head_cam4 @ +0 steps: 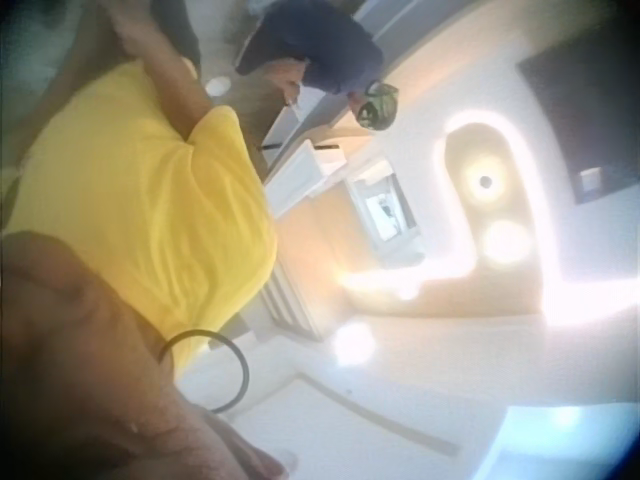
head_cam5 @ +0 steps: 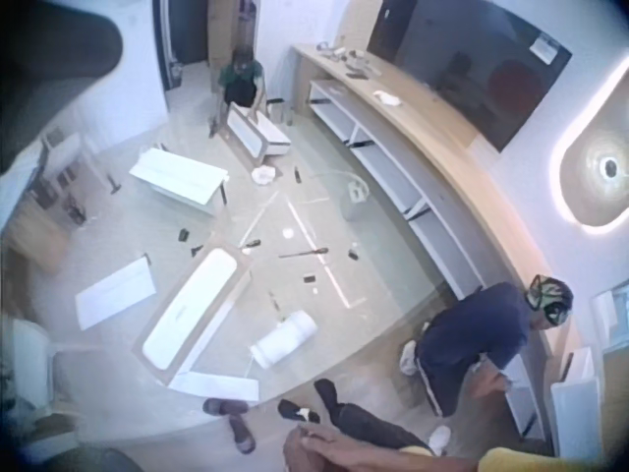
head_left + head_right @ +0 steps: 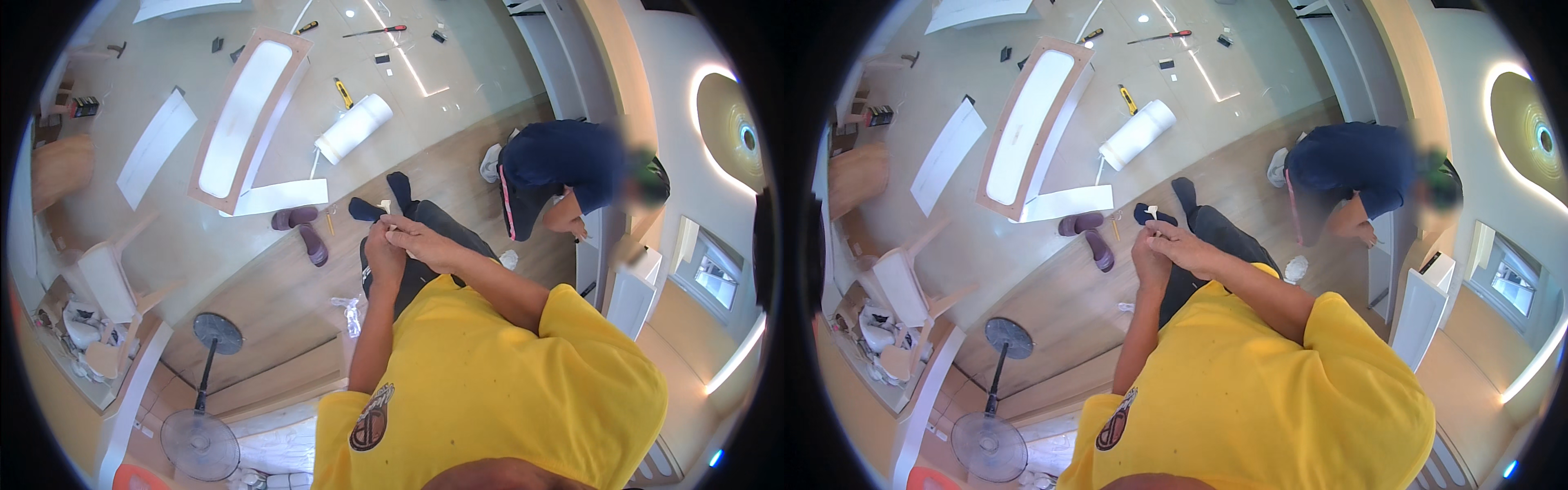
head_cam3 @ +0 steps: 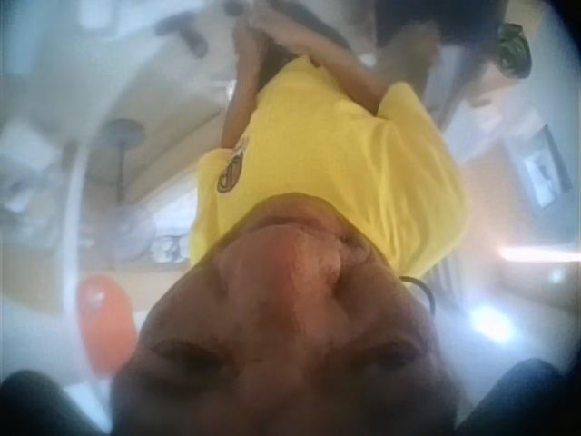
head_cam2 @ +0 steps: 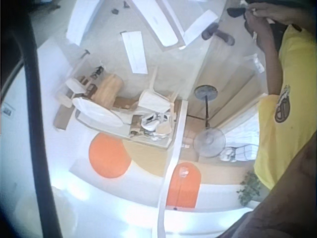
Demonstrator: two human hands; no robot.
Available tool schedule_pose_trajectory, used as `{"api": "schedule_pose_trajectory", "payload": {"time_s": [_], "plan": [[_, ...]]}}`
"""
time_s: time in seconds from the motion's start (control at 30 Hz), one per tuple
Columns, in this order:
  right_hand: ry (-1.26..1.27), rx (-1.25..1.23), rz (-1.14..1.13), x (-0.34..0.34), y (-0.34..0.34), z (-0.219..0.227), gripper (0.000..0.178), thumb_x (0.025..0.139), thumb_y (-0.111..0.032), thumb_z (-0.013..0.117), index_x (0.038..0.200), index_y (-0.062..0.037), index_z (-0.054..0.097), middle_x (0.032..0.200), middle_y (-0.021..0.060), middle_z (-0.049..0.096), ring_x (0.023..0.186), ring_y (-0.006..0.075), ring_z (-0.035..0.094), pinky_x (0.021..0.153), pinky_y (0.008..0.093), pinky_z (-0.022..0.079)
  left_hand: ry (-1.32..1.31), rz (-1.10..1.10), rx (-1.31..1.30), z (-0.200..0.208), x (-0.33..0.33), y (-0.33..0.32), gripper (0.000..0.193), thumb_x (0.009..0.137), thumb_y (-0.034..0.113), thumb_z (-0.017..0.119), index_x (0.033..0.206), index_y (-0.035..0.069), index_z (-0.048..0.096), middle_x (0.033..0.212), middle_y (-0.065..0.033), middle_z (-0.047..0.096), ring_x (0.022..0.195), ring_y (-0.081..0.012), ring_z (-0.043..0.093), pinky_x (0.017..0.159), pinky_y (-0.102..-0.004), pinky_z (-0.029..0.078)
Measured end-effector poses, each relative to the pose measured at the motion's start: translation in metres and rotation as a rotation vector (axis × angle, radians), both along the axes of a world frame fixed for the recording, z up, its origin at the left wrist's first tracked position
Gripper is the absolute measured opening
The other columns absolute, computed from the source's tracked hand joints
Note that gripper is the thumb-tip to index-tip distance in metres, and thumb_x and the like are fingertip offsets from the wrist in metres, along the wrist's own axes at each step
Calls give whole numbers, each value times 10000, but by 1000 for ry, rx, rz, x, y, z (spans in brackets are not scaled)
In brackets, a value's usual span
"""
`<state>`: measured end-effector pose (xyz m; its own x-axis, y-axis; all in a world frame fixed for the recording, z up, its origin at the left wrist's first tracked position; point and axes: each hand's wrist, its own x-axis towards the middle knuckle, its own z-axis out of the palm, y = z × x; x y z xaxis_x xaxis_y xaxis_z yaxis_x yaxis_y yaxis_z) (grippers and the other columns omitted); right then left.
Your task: The person handles a white cylindrical object, cuts it with a utility knife, and then measures a white panel on the floor with a tape measure. Another person works nearby on similar panels.
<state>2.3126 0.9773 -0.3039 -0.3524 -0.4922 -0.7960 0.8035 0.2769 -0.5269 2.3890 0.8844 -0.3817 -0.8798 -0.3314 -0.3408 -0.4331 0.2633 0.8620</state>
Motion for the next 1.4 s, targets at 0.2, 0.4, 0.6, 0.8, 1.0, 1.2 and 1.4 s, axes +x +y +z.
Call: {"api": "schedule_pose_trajectory", "payload": {"time_s": [0.2, 0.4, 0.6, 0.8, 1.0, 1.2, 1.4], "plan": [[394, 230, 514, -8, 6, 51, 521, 984, -205, 484, 1447, 2, 366, 1223, 267, 603, 1140, 357, 598, 967, 404, 458, 41, 3, 95, 32, 2, -5, 136, 787, 94, 666, 879, -1, 636, 774, -163, 645, 701, -322, 633, 649, -390, 488], [691, 264, 246, -14, -3, 39, 338, 933, -119, 550, 1228, 43, 586, 959, 251, 685, 867, 377, 681, 802, 412, 529, -34, 66, 103, 75, -25, -37, 159, 791, 46, 648, 882, -73, 702, 672, -69, 669, 572, -82, 571, 523, -266, 457], [334, 114, -100, -45, -4, 40, 425, 868, -115, 653, 1258, 41, 589, 890, 202, 712, 833, 286, 711, 772, 373, 549, -37, 163, 431, 91, -41, -44, 176, 884, 42, 580, 981, -57, 688, 788, -96, 691, 576, -115, 614, 530, -242, 518], [751, 90, 6, -41, -7, 57, 501, 940, -194, 612, 1379, 3, 473, 1126, 229, 659, 1021, 294, 666, 869, 350, 528, 9, 381, 706, 89, -36, -28, 404, 972, 166, 593, 1315, -24, 497, 959, -113, 666, 753, -198, 678, 599, -312, 581], [626, -121, -61, -28, 2, 55, 627, 1023, -299, 476, 1535, -69, 197, 1412, 293, 446, 1294, 340, 491, 1018, 365, 439, 68, 459, 743, 111, -41, -16, 485, 993, 219, 582, 1383, -14, 413, 1046, -125, 639, 826, -210, 678, 659, -309, 597], [212, -314, -201, -31, 32, 65, 651, 1020, -335, 477, 1546, -86, 183, 1307, 185, 498, 1114, 234, 543, 910, 339, 489, 55, 429, 516, 67, -35, 23, 273, 1004, 246, 577, 1008, -19, 638, 820, -47, 638, 714, -122, 635, 612, -260, 548], [222, -303, -243, -46, 47, 74, 693, 991, -360, 519, 1541, -79, 206, 1221, 134, 521, 1057, 183, 525, 853, 366, 492, 36, 467, 561, 82, -59, 55, 301, 1017, 259, 555, 907, -12, 628, 799, -25, 632, 677, -92, 602, 558, -242, 484]]}}
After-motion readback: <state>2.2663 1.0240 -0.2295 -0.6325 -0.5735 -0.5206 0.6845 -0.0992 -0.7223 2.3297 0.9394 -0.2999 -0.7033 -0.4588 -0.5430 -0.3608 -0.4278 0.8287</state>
